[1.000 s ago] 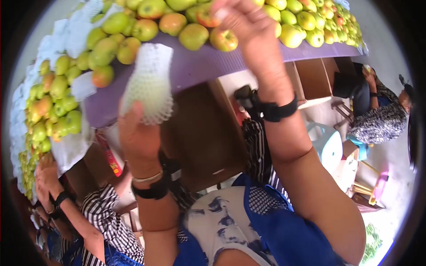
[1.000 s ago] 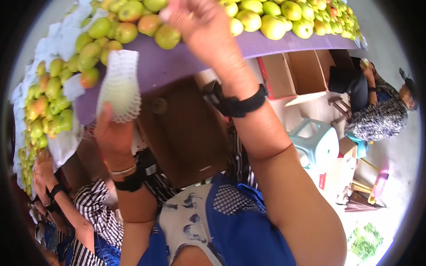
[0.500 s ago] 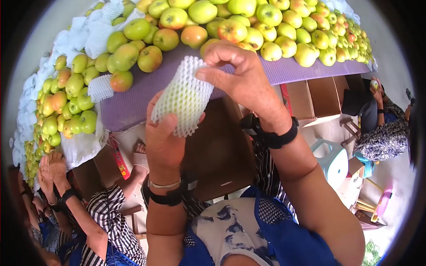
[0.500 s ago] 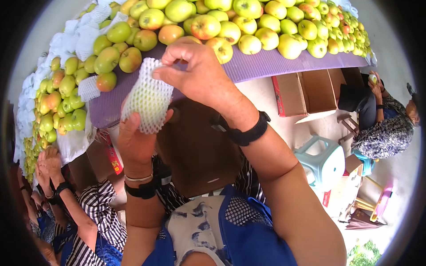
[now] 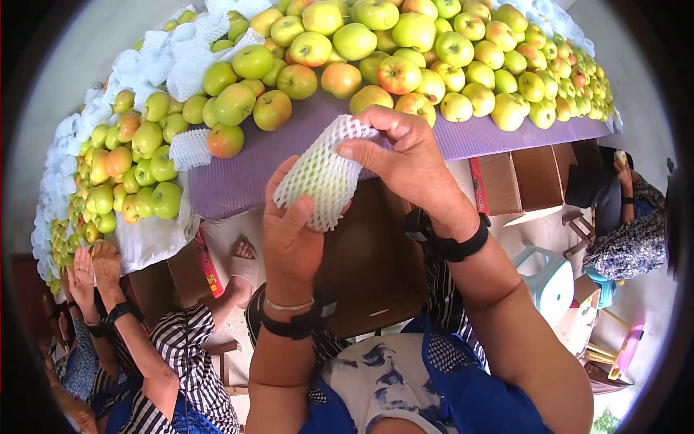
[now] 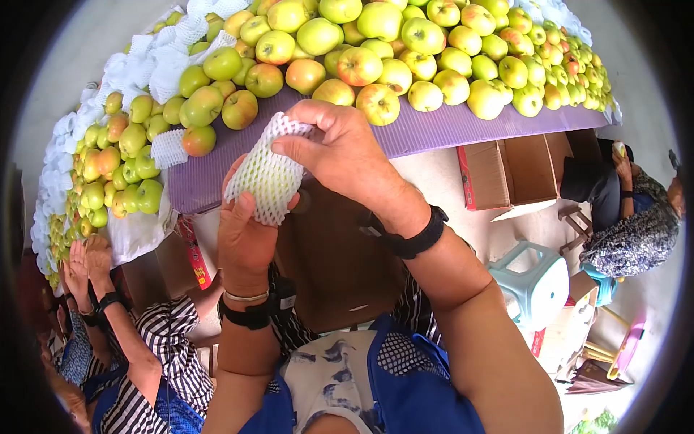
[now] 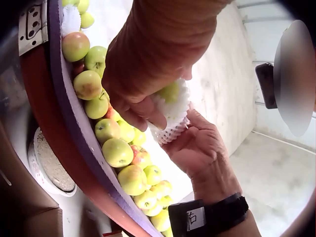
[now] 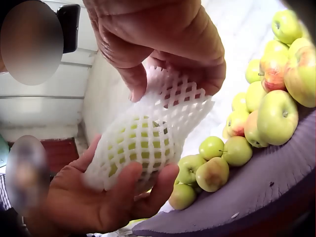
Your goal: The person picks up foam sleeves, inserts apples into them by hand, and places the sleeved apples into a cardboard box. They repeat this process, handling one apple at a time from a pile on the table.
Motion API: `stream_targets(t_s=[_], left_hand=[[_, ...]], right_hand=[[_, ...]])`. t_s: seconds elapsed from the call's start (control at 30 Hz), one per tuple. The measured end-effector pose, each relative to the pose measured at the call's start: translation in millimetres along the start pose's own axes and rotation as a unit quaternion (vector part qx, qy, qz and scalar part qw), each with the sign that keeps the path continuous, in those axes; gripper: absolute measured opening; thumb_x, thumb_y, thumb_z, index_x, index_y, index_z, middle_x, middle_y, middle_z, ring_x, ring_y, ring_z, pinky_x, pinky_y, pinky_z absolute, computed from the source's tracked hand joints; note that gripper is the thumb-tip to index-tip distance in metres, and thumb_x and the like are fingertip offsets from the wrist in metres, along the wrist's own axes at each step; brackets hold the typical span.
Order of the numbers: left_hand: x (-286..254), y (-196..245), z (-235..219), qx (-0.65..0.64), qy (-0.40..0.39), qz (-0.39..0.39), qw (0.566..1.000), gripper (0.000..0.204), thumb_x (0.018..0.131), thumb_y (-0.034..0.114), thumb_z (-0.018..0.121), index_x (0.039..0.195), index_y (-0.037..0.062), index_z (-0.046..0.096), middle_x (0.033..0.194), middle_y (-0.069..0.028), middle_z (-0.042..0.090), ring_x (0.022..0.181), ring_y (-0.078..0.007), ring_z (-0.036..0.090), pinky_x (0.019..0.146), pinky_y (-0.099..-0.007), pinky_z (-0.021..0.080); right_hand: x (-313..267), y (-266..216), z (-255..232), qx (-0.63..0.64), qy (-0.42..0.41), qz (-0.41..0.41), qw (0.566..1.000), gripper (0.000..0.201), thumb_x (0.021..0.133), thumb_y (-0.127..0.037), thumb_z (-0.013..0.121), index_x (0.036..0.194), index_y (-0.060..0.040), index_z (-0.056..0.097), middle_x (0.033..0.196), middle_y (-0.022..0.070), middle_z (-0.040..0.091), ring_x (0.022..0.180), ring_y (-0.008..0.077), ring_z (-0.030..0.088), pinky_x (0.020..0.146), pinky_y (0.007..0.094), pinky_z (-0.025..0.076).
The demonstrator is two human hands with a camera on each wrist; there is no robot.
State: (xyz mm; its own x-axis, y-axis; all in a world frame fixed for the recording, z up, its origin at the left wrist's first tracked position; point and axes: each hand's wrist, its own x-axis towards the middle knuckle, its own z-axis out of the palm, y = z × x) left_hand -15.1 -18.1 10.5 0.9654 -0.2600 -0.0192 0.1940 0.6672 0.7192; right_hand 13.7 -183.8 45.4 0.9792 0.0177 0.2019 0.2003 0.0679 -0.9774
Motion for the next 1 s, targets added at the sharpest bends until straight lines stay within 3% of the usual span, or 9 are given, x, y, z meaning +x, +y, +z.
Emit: stream_targets(t_s=[0.2,0.3,0.4,0.43,0.67,0.77,0.83,0.9,1.0], left_hand=[[1.8,-4.3,-4.7,-0.028,-0.008,-0.002,1.000,0.052,0.085,0.014,0.058,0.131,0.0052,0.036,0.124,-0.0130,0.048,0.109,-0.0277,0.052,0.083,-0.0443,0.051],[0.3,-2.2,-2.5,0.001,0.015,-0.009,1.000,0.050,0.084,0.011,0.058,0.129,0.0037,0.037,0.119,-0.0129,0.051,0.105,-0.0258,0.055,0.081,-0.0421,0.052],[-1.6,-2.0,9.7,0.015,0.064,-0.027,0.997,0.046,0.083,0.005,0.058,0.125,0.0008,0.040,0.111,-0.0127,0.055,0.098,-0.0221,0.058,0.078,-0.0373,0.053],[-2.1,-5.3,11.6,0.027,0.076,-0.024,0.996,0.045,0.083,0.004,0.057,0.125,0.0006,0.041,0.110,-0.0126,0.056,0.098,-0.0214,0.058,0.079,-0.0363,0.053],[1.7,-10.3,0.4,-0.032,0.116,0.056,0.991,0.043,0.085,0.000,0.052,0.125,-0.0012,0.039,0.114,-0.0140,0.054,0.104,-0.0210,0.056,0.090,-0.0310,0.047],[5.2,-5.5,-15.6,-0.085,0.085,0.069,0.990,0.046,0.085,0.003,0.052,0.128,-0.0009,0.037,0.122,-0.0146,0.050,0.110,-0.0238,0.053,0.093,-0.0355,0.045],[4.9,-6.9,-21.9,-0.165,0.069,0.043,0.983,0.049,0.084,0.005,0.052,0.130,-0.0004,0.035,0.126,-0.0140,0.047,0.113,-0.0257,0.050,0.096,-0.0386,0.042],[4.4,-6.6,-25.5,-0.207,0.049,0.025,0.977,0.051,0.084,0.008,0.052,0.131,0.0001,0.033,0.129,-0.0133,0.046,0.116,-0.0272,0.048,0.100,-0.0410,0.038],[5.5,-6.0,-25.1,-0.224,0.009,0.010,0.975,0.054,0.085,0.013,0.052,0.133,0.0005,0.032,0.130,-0.0124,0.045,0.120,-0.0280,0.044,0.103,-0.0428,0.033]], right_hand=[[0.5,16.9,3.9,-0.014,-0.018,0.016,1.000,0.014,0.078,-0.006,0.068,0.088,0.0003,0.061,0.079,0.0012,0.060,0.069,0.0060,0.054,0.059,0.0236,0.045],[-0.9,18.1,10.9,-0.102,0.036,-0.105,0.988,0.013,0.074,-0.001,0.066,0.086,-0.0019,0.062,0.074,0.0036,0.058,0.062,0.0119,0.057,0.054,0.0256,0.045],[1.6,20.8,11.6,-0.334,0.053,-0.290,0.895,0.019,0.066,0.002,0.063,0.083,-0.0047,0.063,0.069,0.0066,0.054,0.057,0.0210,0.057,0.049,0.0292,0.045],[-0.8,18.3,15.9,-0.357,0.065,-0.293,0.885,0.023,0.060,-0.001,0.062,0.082,-0.0074,0.064,0.067,0.0075,0.051,0.057,0.0256,0.056,0.046,0.0326,0.045],[-12.4,7.9,35.7,-0.365,-0.024,-0.332,0.869,0.020,0.062,-0.009,0.063,0.082,-0.0071,0.063,0.071,0.0051,0.051,0.065,0.0233,0.055,0.054,0.0350,0.043],[-16.1,10.3,45.1,-0.391,-0.034,-0.350,0.851,0.021,0.065,-0.008,0.063,0.086,-0.0071,0.065,0.074,0.0042,0.050,0.068,0.0225,0.053,0.057,0.0340,0.041],[-16.3,8.7,44.9,-0.408,-0.046,-0.356,0.839,0.022,0.068,-0.005,0.064,0.090,-0.0068,0.065,0.071,0.0042,0.049,0.062,0.0219,0.052,0.056,0.0325,0.040],[-16.2,13.7,41.0,-0.367,-0.065,-0.344,0.862,0.021,0.069,-0.004,0.065,0.089,-0.0069,0.066,0.071,0.0029,0.048,0.060,0.0208,0.049,0.054,0.0318,0.038],[-13.4,16.8,43.0,-0.341,-0.012,-0.394,0.853,0.018,0.070,-0.004,0.065,0.088,-0.0070,0.067,0.067,0.0013,0.044,0.055,0.0195,0.044,0.048,0.0303,0.033]])
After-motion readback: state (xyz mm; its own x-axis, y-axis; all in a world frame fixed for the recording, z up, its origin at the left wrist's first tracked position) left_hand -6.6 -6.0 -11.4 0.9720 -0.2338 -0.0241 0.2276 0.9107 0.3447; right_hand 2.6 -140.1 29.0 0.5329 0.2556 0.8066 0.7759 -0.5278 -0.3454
